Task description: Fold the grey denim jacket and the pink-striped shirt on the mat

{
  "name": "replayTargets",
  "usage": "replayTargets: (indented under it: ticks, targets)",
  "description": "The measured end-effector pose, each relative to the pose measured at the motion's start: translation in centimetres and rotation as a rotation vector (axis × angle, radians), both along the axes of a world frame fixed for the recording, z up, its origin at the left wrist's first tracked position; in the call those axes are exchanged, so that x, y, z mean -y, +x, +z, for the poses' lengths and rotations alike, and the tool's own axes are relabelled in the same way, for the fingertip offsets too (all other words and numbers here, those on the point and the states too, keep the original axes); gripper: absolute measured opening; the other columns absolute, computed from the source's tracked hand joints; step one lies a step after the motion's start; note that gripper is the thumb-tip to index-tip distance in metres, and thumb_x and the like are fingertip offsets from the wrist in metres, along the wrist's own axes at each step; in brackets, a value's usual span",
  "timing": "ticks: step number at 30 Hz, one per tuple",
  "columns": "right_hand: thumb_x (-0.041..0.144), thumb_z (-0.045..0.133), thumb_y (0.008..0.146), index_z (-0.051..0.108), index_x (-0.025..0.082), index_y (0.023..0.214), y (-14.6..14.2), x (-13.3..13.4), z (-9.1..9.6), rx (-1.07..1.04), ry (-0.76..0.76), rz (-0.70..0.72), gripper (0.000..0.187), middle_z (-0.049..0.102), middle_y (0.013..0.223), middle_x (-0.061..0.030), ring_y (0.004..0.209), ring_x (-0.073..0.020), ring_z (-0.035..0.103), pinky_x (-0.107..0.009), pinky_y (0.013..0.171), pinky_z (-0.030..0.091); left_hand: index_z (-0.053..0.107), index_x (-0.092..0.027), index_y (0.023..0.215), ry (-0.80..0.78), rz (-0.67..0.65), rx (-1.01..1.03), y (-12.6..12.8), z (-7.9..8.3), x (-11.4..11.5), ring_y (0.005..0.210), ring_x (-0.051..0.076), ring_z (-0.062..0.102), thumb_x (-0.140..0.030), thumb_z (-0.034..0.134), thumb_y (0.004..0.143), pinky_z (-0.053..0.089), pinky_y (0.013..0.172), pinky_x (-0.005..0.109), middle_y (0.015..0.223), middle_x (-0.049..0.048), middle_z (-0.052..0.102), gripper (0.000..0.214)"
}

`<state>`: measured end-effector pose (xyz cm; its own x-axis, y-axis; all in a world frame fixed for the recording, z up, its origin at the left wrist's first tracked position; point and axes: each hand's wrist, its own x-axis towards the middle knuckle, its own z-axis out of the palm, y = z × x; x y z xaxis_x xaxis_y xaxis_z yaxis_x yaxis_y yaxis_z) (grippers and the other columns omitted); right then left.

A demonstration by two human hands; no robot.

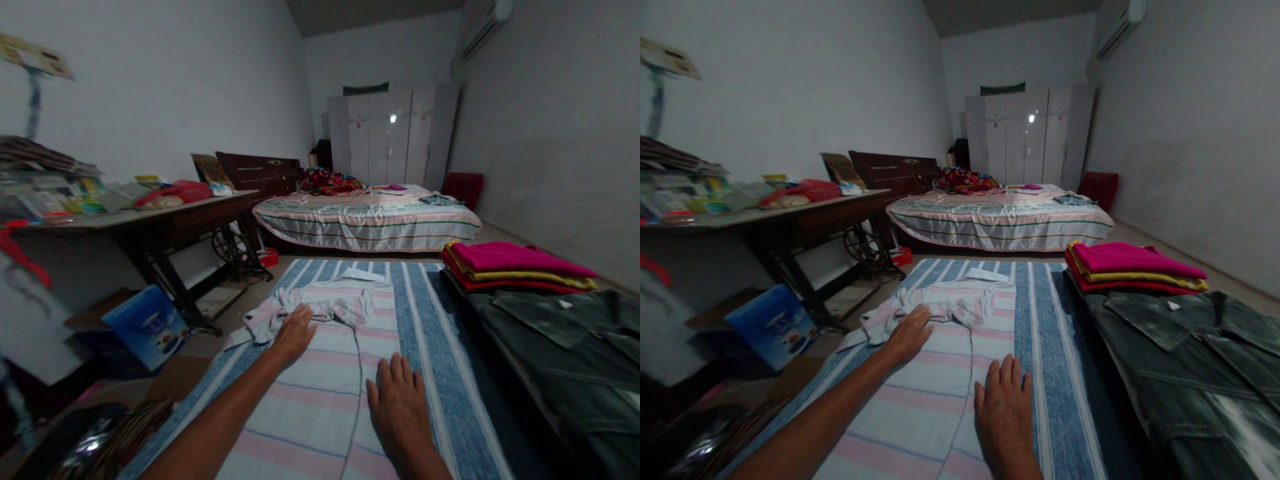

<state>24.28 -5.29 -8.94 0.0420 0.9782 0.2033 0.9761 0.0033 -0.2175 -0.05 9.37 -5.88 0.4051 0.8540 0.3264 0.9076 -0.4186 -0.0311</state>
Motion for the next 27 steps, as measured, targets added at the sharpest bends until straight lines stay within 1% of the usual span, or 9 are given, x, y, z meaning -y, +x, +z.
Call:
replayTargets:
  ticks: [5,11,15,17,19,21,22,25,27]
  targets:
    - [0.036,0.037,0.091,0.055,0.013,0.126,0.2,0.1,-0.3,0.001,0.012,0.016,0.046,0.045,0.137,-0.0204,0.129,-0.0351,0.036,-0.052,0.102,0.024,0.054,-0.012,0.117,0.023,0.072,0.013,-2.0,1.0,1.3,0.122,0.024,0.047,-0.014,0.045,0.081,0.037,0.104,0.038,0.129,0.0146,0.054,0.037]
    - [0.037,0.037,0.091,0.054,0.012,0.128,0.4,0.1,-0.5,0.02,0.008,0.016,0.048,0.045,0.136,-0.0203,0.129,-0.0359,0.036,-0.052,0.102,0.024,0.053,-0.011,0.12,0.031,0.386,-0.04,-2.7,3.0,2.1,0.125,0.031,0.042,-0.016,0.054,0.077,0.037,0.1,0.043,0.133,0.0182,0.049,0.044]
    - [0.037,0.037,0.09,0.053,0.012,0.128,0.5,0.1,-0.3,0.03,-0.011,0.03,0.048,0.045,0.136,-0.0199,0.128,-0.0358,0.036,-0.052,0.102,0.024,0.06,-0.013,0.104,-0.028,0.473,0.0,-2.8,3.8,1.8,0.108,0.026,0.055,-0.013,0.048,0.079,0.042,0.089,0.035,0.11,0.0139,0.064,0.028]
    - [0.037,0.037,0.091,0.054,0.012,0.127,0.5,0.1,-0.1,0.035,-0.009,0.031,0.047,0.046,0.136,-0.0195,0.128,-0.0353,0.037,-0.051,0.102,0.025,0.062,-0.014,0.096,-0.027,0.485,0.02,-3.0,4.2,1.6,0.097,0.024,0.06,-0.011,0.044,0.079,0.043,0.081,0.032,0.096,0.0121,0.067,0.025]
    - [0.037,0.036,0.091,0.054,0.013,0.126,0.5,0.2,0.1,0.038,-0.004,0.028,0.047,0.046,0.135,-0.0192,0.127,-0.0348,0.037,-0.05,0.102,0.025,0.061,-0.016,0.096,-0.02,0.491,0.042,-3.1,4.7,1.6,0.088,0.023,0.062,-0.012,0.042,0.08,0.044,0.074,0.029,0.088,0.0097,0.068,0.025]
    - [0.037,0.036,0.091,0.055,0.013,0.125,0.5,0.3,0.3,0.034,-0.007,0.025,0.046,0.046,0.135,-0.0192,0.127,-0.0346,0.037,-0.05,0.102,0.025,0.06,-0.019,0.098,0.003,0.443,0.077,-3.3,5.3,1.8,0.083,0.021,0.062,-0.014,0.041,0.081,0.043,0.071,0.027,0.085,0.0062,0.067,0.026]
    - [0.037,0.036,0.091,0.055,0.013,0.125,0.5,0.3,0.4,0.029,-0.01,0.025,0.046,0.046,0.135,-0.0192,0.127,-0.0345,0.037,-0.05,0.102,0.025,0.06,-0.019,0.097,0.031,0.378,0.102,-3.3,5.6,2.1,0.083,0.02,0.062,-0.014,0.04,0.081,0.044,0.071,0.027,0.085,0.0051,0.067,0.026]
    - [0.037,0.036,0.091,0.054,0.013,0.125,0.5,0.4,0.5,0.008,-0.019,0.023,0.046,0.046,0.135,-0.0194,0.127,-0.0344,0.037,-0.05,0.102,0.024,0.059,-0.019,0.091,0.144,0.084,0.148,-3.4,6.0,3.4,0.088,0.02,0.06,-0.01,0.039,0.078,0.044,0.08,0.028,0.089,0.0055,0.065,0.025]
    - [0.038,0.036,0.091,0.053,0.013,0.126,0.4,0.3,0.5,-0.005,-0.028,0.022,0.046,0.045,0.136,-0.0194,0.127,-0.0342,0.037,-0.05,0.102,0.023,0.058,-0.019,0.088,0.16,-0.044,0.1,-3.5,5.8,4.4,0.091,0.02,0.059,-0.007,0.04,0.077,0.043,0.083,0.029,0.09,0.007,0.063,0.025]
